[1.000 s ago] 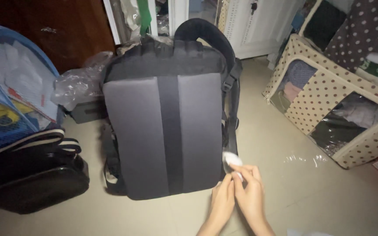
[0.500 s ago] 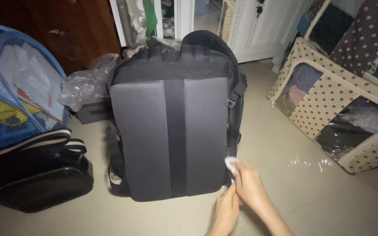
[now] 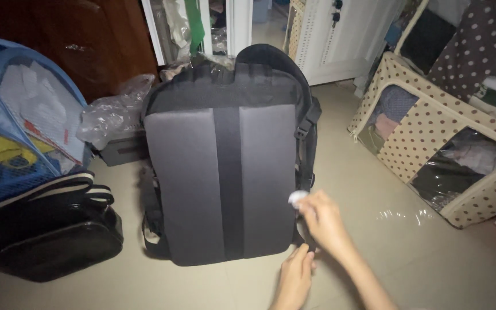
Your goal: The person wipes the straps, back panel, and front surfaces of a black backpack with a cloth.
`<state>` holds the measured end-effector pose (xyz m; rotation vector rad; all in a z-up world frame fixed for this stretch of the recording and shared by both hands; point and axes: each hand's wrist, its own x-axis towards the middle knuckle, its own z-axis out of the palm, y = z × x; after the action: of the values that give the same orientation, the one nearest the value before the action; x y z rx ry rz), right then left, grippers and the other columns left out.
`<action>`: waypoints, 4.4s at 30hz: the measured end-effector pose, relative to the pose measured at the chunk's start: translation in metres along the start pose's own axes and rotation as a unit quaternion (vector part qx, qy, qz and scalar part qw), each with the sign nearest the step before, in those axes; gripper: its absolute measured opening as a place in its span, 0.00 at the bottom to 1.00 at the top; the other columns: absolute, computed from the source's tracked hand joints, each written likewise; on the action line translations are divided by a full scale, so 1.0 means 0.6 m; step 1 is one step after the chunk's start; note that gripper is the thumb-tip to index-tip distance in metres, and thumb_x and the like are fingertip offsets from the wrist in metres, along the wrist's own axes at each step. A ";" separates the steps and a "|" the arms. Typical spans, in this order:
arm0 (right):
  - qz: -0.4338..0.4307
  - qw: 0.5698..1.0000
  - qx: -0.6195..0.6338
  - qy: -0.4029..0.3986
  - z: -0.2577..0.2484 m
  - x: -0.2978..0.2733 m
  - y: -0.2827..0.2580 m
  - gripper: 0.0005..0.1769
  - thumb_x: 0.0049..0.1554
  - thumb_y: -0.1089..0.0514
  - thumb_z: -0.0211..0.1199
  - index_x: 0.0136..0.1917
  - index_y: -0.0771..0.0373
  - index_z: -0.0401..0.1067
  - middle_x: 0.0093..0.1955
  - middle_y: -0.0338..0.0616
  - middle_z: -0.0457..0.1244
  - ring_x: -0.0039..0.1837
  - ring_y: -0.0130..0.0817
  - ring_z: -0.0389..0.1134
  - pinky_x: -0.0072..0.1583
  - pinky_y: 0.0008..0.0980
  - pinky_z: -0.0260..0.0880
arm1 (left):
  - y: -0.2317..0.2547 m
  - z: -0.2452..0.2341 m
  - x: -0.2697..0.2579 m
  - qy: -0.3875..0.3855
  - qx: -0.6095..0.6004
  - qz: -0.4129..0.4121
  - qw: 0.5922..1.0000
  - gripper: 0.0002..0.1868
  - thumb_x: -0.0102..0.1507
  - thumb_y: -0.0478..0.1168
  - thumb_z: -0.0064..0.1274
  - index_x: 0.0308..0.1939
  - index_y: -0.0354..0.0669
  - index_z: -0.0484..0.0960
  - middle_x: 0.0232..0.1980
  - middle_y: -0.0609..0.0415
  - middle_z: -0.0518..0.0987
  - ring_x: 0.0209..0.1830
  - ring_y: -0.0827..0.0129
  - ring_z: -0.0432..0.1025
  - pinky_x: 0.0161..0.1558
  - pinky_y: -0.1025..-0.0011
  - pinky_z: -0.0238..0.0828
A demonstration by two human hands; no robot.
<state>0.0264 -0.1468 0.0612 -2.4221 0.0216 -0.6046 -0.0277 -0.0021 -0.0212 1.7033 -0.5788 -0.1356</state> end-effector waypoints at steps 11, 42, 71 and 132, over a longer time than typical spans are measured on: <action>0.128 0.986 0.019 -0.107 -0.036 -0.078 -0.043 0.12 0.60 0.52 0.57 0.47 0.48 0.82 0.40 0.33 0.63 0.43 0.28 0.67 0.50 0.31 0.65 | 0.022 -0.013 0.006 -0.007 0.004 -0.064 0.998 0.10 0.70 0.43 0.39 0.37 0.50 0.73 0.34 0.56 0.84 0.35 0.61 0.78 0.43 0.64 0.69; 0.357 0.826 0.395 0.182 0.045 0.022 -0.036 0.22 0.48 0.60 0.76 0.52 0.64 0.70 0.45 0.50 0.70 0.43 0.34 0.71 0.46 0.27 0.70 | 0.008 -0.018 -0.005 -0.026 0.088 0.012 0.996 0.07 0.70 0.41 0.45 0.41 0.43 0.67 0.44 0.44 0.75 0.46 0.45 0.71 0.45 0.53 0.64; 0.263 0.839 0.457 -0.132 -0.079 -0.106 -0.104 0.17 0.57 0.59 0.68 0.57 0.70 0.80 0.34 0.40 0.62 0.31 0.22 0.55 0.30 0.23 0.49 | 0.137 -0.111 0.066 0.089 0.340 -0.053 0.935 0.12 0.66 0.42 0.38 0.33 0.52 0.78 0.37 0.47 0.82 0.40 0.42 0.75 0.42 0.46 0.65; 0.169 0.973 0.148 -0.047 -0.338 0.096 -0.353 0.11 0.49 0.64 0.76 0.41 0.69 0.74 0.30 0.56 0.71 0.29 0.44 0.68 0.35 0.39 0.67 | 0.362 -0.177 0.038 -0.312 0.108 -0.062 0.942 0.16 0.59 0.43 0.38 0.51 0.56 0.61 0.30 0.36 0.66 0.37 0.41 0.66 0.52 0.51 0.59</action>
<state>-0.0365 -0.1044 0.3499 -2.0896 0.2798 -0.3107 -0.0305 0.0592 0.2135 1.9073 -0.9793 -0.7471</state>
